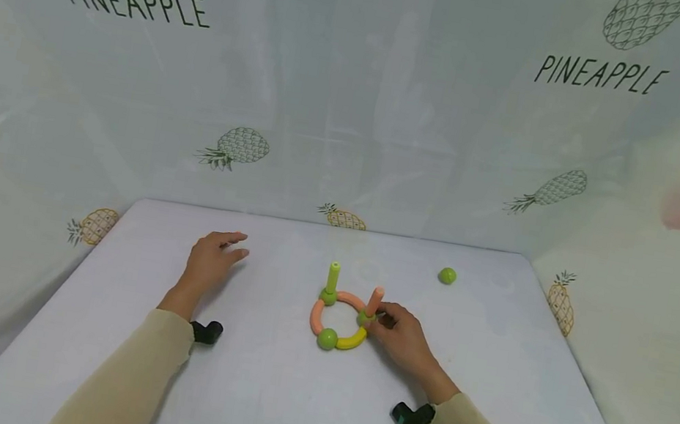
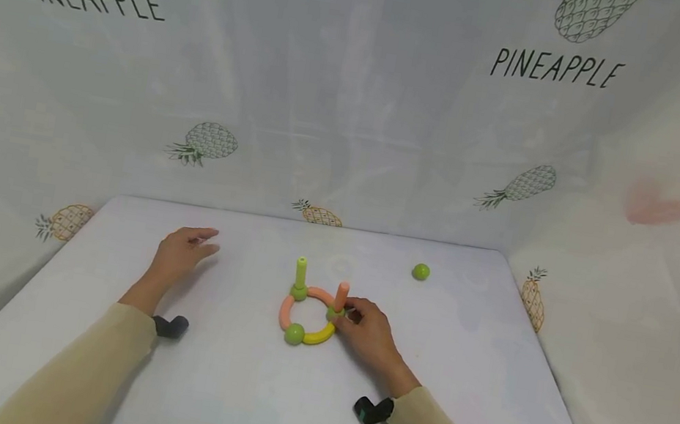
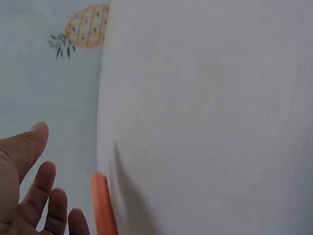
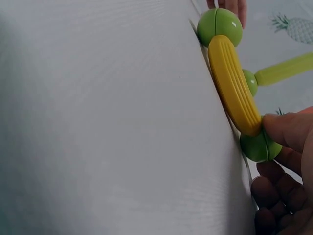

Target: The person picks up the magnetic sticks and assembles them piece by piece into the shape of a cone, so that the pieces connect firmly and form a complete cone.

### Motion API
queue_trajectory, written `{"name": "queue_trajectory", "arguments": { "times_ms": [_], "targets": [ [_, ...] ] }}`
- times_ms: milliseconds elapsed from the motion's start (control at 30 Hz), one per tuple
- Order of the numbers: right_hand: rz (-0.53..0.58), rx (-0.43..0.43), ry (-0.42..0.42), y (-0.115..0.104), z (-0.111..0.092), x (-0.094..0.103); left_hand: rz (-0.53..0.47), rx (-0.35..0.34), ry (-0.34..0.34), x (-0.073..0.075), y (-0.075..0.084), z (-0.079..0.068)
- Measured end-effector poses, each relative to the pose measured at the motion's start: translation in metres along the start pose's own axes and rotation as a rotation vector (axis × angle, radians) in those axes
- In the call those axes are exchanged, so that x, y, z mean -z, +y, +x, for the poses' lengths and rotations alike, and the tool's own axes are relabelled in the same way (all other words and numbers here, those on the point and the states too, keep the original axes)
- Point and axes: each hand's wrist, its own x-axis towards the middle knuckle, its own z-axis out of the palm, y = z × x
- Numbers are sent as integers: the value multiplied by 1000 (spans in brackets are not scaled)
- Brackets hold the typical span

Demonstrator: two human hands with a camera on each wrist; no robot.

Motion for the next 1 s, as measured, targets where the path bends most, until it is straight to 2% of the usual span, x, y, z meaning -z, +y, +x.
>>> {"name": "queue_trajectory", "arguments": {
  "times_ms": [167,267,500,800,1000],
  "targets": [
    [19,6,-7,1,1,0,92,-36,33,19,-12,11],
    [23,25,-13,1,1,1,157,-32,19,24,-20,15],
    [19,40,-15,3,2,2,220,11,-33,25,-32,22],
    [34,49,-23,4,2,1,238,30,-55,28,-37,21],
    [51,46,-27,6,3,1,236,0,-55,26,-36,21]
  ]
}}
